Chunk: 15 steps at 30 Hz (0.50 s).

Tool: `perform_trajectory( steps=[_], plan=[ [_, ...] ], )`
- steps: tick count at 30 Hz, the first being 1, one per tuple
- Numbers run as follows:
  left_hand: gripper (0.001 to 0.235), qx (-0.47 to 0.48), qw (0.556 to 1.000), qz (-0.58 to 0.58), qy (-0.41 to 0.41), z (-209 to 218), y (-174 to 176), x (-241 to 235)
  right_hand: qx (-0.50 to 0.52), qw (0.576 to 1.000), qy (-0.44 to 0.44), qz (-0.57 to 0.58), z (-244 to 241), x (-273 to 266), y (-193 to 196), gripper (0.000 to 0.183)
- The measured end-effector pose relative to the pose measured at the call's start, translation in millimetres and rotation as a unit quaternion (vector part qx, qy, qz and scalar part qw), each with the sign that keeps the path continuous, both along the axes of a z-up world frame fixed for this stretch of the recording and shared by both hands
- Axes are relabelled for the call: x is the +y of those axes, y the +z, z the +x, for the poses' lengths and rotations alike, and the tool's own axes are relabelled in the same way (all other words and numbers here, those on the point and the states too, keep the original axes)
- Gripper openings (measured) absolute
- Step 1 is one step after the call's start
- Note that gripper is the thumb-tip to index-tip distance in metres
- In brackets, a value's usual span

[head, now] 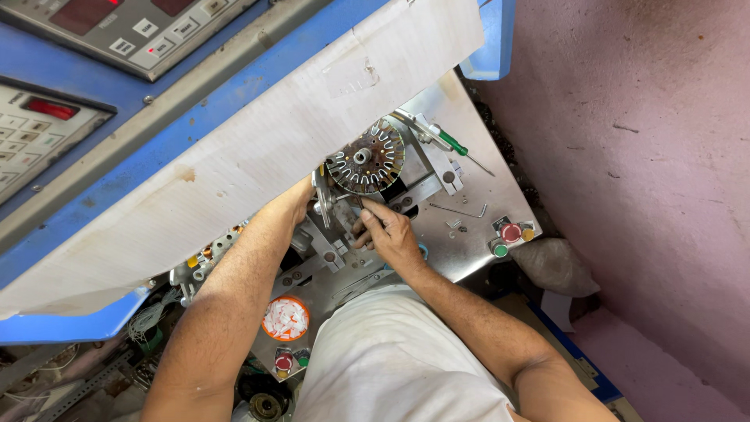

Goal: The person operates an industrial winding machine to prepare fan stators, adjusting the metal components by hand and using a tool to secure the wiring while interacting with a digital control panel.

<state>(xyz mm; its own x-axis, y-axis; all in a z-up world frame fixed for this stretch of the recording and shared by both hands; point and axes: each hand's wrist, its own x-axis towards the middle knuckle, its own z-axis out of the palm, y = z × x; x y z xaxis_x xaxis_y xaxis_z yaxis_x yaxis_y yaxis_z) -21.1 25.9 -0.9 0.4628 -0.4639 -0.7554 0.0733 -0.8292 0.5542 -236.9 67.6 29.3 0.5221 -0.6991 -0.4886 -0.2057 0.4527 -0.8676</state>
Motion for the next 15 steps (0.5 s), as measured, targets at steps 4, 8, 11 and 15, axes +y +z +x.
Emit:
perform_trajectory(
  steps=[4,8,11,15],
  plan=[
    [0.082,0.003,1.000,-0.001,0.005,-0.6,-2.1,4.0,0.036,0.999,0.023,-0.018,1.0,-7.6,16.3,0.038],
    [0.082,0.005,1.000,0.000,0.007,-2.0,-4.6,7.1,0.049,0.998,0.043,-0.018,1.2,-9.5,34.3,0.037],
    [0.082,0.006,1.000,-0.001,0.009,-2.5,-5.9,8.6,0.046,0.997,0.050,-0.020,2.7,-11.8,44.4,0.038],
    [0.082,0.008,1.000,-0.003,0.009,-3.4,-7.5,8.7,0.021,0.997,0.053,0.052,3.6,-14.0,52.2,0.040]
  ],
)
